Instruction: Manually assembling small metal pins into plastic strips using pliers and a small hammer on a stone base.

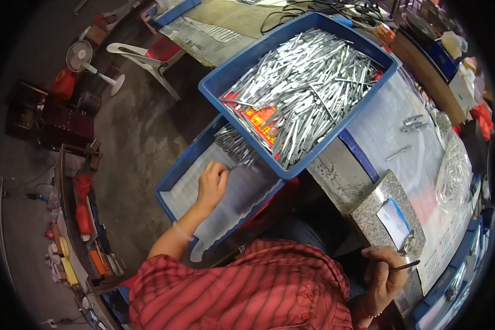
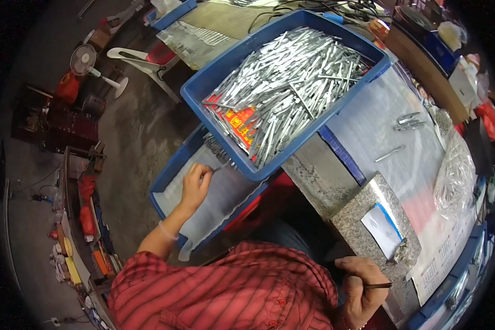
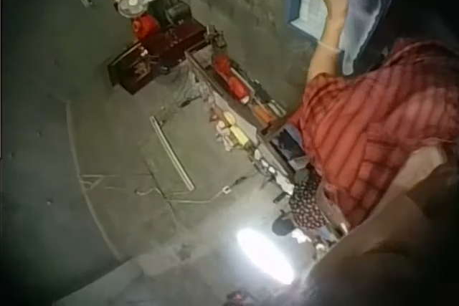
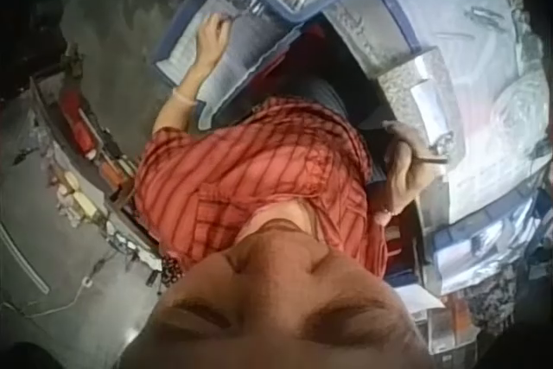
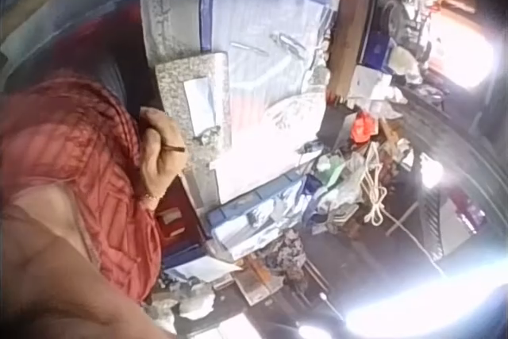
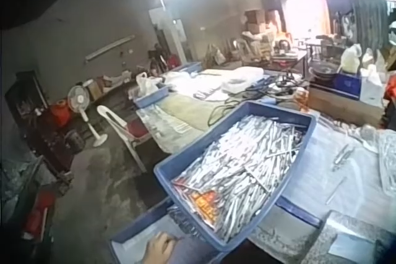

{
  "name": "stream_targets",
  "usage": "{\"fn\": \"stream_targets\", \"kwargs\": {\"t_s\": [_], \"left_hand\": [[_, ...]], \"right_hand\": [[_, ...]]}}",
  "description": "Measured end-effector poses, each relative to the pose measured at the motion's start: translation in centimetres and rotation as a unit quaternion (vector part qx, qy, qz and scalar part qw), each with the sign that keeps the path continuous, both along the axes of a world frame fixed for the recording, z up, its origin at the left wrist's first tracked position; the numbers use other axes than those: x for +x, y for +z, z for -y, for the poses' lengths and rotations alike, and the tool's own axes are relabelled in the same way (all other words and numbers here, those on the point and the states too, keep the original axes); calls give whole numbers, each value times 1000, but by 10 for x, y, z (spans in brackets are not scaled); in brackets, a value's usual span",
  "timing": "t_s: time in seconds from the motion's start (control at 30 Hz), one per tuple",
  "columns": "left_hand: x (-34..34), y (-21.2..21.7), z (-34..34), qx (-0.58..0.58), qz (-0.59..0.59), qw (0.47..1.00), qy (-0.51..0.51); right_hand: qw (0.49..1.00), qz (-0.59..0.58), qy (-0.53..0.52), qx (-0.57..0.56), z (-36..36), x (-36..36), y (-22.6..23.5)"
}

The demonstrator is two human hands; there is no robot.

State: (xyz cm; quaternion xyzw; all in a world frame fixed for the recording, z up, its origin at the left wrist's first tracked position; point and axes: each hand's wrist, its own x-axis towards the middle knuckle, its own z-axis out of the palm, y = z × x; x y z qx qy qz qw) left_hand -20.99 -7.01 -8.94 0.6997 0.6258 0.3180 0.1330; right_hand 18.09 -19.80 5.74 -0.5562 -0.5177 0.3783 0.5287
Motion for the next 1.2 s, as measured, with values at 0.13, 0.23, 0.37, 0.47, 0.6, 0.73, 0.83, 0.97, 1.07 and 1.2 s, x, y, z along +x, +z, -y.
{"fn": "stream_targets", "kwargs": {"t_s": [0.13,0.23,0.37,0.47,0.6,0.73,0.83,0.97,1.07,1.2], "left_hand": [[-9,-41,-40,74,-44,994,69],[-14,-52,-58,81,-102,989,62],[-11,-45,-68,90,-127,987,46],[5,-11,-55,92,-132,987,-9],[43,49,-15,90,-56,991,-84],[103,129,20,162,59,963,-207],[145,155,34,341,246,845,-332],[221,219,49,420,576,589,-381],[249,236,52,422,627,475,-451],[278,216,50,533,537,470,-454]], "right_hand": [[998,66,-14,-19,3,-10,2],[996,72,-18,-57,9,-8,2],[992,92,-18,-90,9,-11,5],[989,116,1,-88,2,-12,8],[988,145,22,-50,-10,-11,8],[983,123,118,-74,-17,-2,6],[976,152,147,-56,-14,5,11],[987,115,95,-59,7,18,10],[991,86,54,-85,26,28,6],[994,38,40,-98,48,48,-10]]}}
